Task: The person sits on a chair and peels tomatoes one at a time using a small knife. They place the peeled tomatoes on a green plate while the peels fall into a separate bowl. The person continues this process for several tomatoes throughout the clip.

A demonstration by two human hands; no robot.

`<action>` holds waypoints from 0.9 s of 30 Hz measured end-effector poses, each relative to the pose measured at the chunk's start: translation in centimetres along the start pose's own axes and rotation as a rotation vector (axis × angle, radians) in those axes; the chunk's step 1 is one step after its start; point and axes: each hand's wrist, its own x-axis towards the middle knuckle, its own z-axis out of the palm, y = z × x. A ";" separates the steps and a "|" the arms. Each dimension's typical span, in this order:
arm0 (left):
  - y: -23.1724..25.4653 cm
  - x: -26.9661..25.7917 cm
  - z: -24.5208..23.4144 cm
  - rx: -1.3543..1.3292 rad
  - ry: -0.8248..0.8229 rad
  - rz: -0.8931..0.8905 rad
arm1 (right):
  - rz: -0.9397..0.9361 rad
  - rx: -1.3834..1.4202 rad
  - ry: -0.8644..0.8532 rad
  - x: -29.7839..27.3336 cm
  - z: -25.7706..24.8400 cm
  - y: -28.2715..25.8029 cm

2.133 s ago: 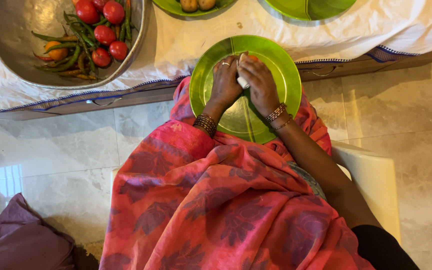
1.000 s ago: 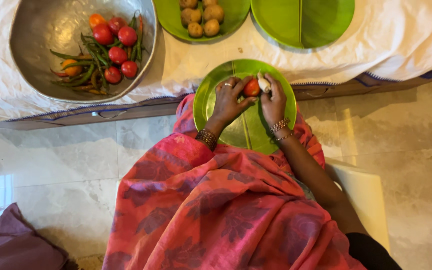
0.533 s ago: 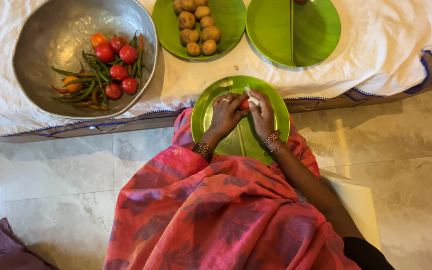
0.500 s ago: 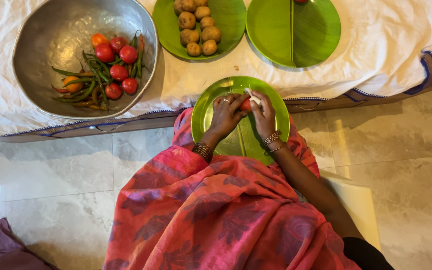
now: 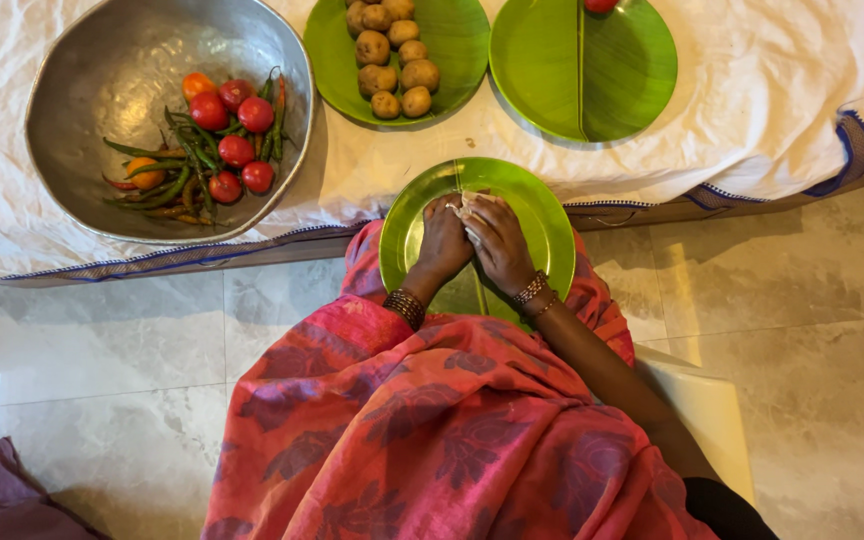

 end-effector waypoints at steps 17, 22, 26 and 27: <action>1.0 -0.5 -0.6 0.068 0.120 0.028 | 0.299 0.177 0.059 -0.7 0.4 1.5; -0.6 -0.2 1.0 0.041 0.149 -0.018 | -0.061 0.053 -0.067 0.5 -0.3 -0.2; 0.4 -0.2 -0.3 0.088 0.032 -0.001 | 0.185 0.111 0.001 -0.3 0.5 1.2; 0.8 -0.2 -0.8 0.061 0.047 0.013 | 0.299 0.184 0.029 -0.7 0.8 1.8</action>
